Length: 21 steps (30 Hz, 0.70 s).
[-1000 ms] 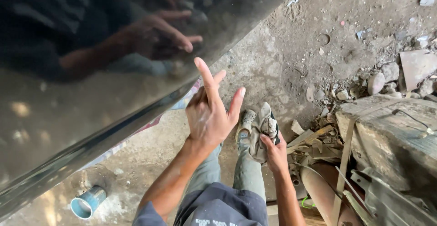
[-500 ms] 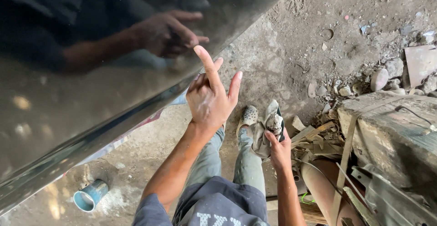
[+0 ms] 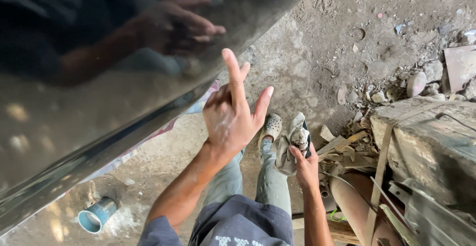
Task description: The person dips a cloth into a bucket of water and proceeds to scrub the side panel of a black car using a green abrasive pad. They alternate between scrubbing with the pad and wiping the surface with the cloth, moving along the vehicle's side.
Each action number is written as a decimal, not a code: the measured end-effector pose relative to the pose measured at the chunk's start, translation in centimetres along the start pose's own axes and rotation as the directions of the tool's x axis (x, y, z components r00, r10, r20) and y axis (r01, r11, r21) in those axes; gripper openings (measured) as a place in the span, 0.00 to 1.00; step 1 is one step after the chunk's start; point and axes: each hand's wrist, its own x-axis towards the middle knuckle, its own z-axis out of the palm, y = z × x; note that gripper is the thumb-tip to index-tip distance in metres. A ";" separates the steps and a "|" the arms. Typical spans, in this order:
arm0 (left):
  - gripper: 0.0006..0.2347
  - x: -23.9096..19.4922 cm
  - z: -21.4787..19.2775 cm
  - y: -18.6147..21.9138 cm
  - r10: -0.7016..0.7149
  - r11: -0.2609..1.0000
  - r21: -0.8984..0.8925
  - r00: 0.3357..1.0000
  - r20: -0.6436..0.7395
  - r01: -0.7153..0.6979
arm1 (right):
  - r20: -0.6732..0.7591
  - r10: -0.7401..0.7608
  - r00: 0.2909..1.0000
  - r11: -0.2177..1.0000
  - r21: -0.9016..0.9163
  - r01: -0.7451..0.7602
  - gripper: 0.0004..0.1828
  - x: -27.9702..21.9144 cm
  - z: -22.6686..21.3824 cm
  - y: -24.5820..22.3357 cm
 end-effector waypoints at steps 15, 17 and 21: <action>0.40 -0.4 0.5 -3.6 0.107 0.981 0.168 0.992 -0.061 -0.095 | 0.003 -0.007 1.000 0.999 -0.041 0.007 0.22 -0.1 -0.3 3.6; 0.38 -0.5 0.2 -3.5 0.055 0.986 0.156 0.998 0.023 -0.058 | 0.007 -0.020 1.000 1.000 -0.008 0.020 0.23 -0.3 -0.2 3.5; 0.31 -5.3 3.4 -5.1 -0.001 0.994 -0.108 0.976 0.216 0.025 | 0.027 -0.044 0.999 0.998 0.054 0.042 0.23 -1.7 2.2 1.2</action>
